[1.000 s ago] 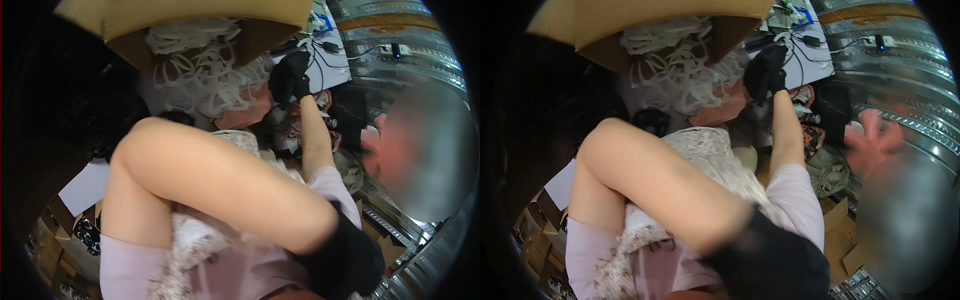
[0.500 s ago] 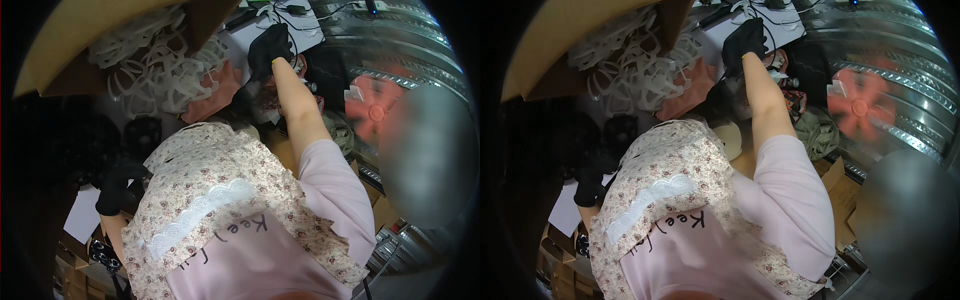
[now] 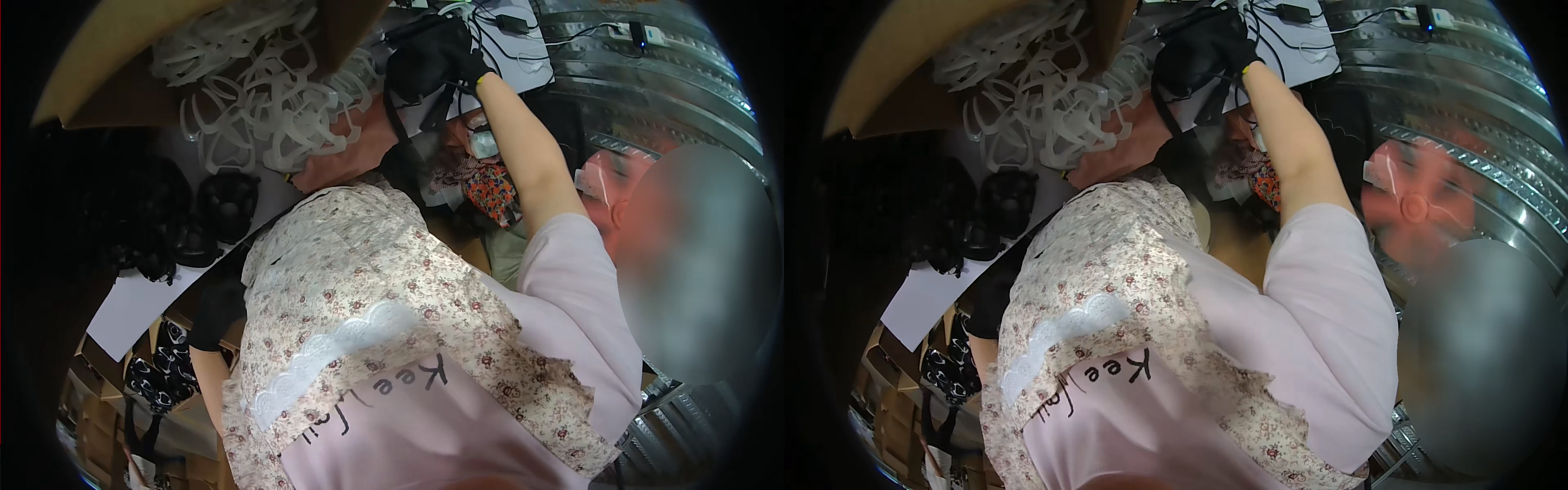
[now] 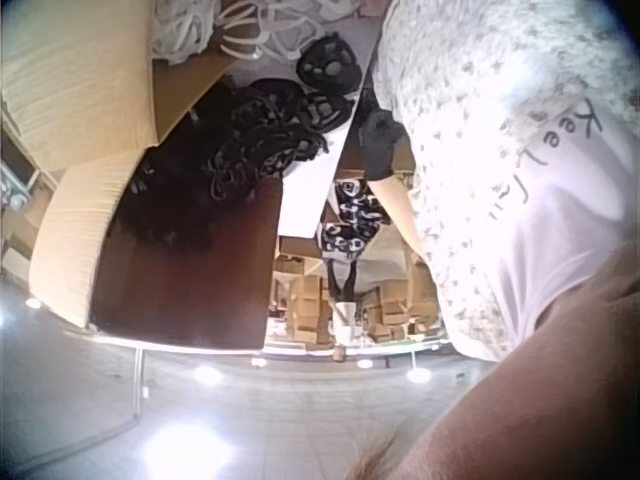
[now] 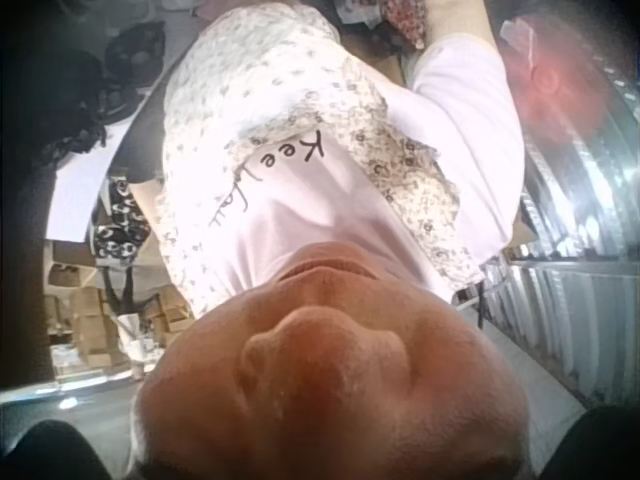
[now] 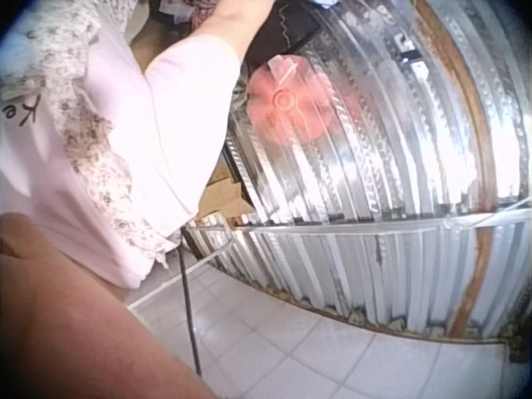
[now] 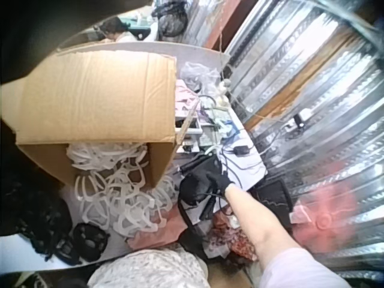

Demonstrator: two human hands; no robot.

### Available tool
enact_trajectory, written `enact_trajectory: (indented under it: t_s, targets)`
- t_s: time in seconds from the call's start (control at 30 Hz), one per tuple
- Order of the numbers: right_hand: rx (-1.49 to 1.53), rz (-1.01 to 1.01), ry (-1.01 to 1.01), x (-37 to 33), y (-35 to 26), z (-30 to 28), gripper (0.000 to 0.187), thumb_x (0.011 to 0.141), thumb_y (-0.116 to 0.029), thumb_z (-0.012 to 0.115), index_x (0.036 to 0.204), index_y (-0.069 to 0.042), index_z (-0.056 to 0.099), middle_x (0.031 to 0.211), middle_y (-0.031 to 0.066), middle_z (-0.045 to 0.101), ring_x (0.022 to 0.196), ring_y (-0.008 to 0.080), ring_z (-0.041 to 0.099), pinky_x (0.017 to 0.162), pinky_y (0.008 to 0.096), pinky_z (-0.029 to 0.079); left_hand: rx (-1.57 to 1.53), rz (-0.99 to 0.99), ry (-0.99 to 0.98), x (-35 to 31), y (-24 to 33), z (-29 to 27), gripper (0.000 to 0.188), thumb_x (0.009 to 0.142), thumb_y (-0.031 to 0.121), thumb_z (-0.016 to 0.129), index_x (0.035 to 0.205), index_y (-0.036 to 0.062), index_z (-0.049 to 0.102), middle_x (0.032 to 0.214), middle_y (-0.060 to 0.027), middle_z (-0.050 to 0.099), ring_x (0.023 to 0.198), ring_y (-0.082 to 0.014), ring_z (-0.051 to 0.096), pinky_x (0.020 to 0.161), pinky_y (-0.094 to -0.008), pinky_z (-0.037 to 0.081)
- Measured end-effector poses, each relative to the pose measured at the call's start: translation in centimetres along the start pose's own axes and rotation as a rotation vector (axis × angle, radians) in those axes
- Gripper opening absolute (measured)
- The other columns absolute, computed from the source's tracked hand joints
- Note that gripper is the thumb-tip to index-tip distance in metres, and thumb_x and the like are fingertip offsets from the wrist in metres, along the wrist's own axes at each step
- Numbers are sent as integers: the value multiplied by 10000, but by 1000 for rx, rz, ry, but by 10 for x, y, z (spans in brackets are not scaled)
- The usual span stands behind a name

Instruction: The person assembles black plastic industrial components by hand on a workstation.

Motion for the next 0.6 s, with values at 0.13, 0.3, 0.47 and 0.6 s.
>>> enact_trajectory:
  t_s: [0.13,0.3,0.47,0.6]
  targets:
    - [-372,-264,211,-10,-10,-1,488,881,-258,663,1318,-88,529,1242,118,600,1144,270,565,964,383,475,131,148,246,-8,-32,-25,272,798,-72,641,1063,-14,620,805,-59,624,701,-136,580,621,-268,484]
    - [-690,-225,438,-11,6,-2,345,900,-219,630,1199,-57,578,1095,120,644,988,258,606,892,389,495,111,23,226,-19,-41,-46,268,801,-50,647,1064,3,634,846,-54,633,748,-140,589,670,-280,493]
    - [-970,-231,608,-16,-4,-5,246,915,-188,604,1104,-31,618,977,121,679,863,249,638,835,394,510,40,-91,216,-18,-56,-48,264,804,-28,652,1064,19,647,888,-48,643,796,-145,599,720,-291,501]
    - [-373,-159,372,-21,-37,-14,510,961,-380,482,1415,-149,464,1444,177,437,1319,351,436,1102,409,357,14,-206,199,-23,-63,-60,262,807,-11,656,1065,32,658,922,-44,650,833,-149,607,759,-300,508]
Point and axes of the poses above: each hand's wrist, its own x-axis towards the middle knuckle, its own z-axis out of the palm, y = z × x, the point moved 5 cm from there along x, towards the middle knuckle
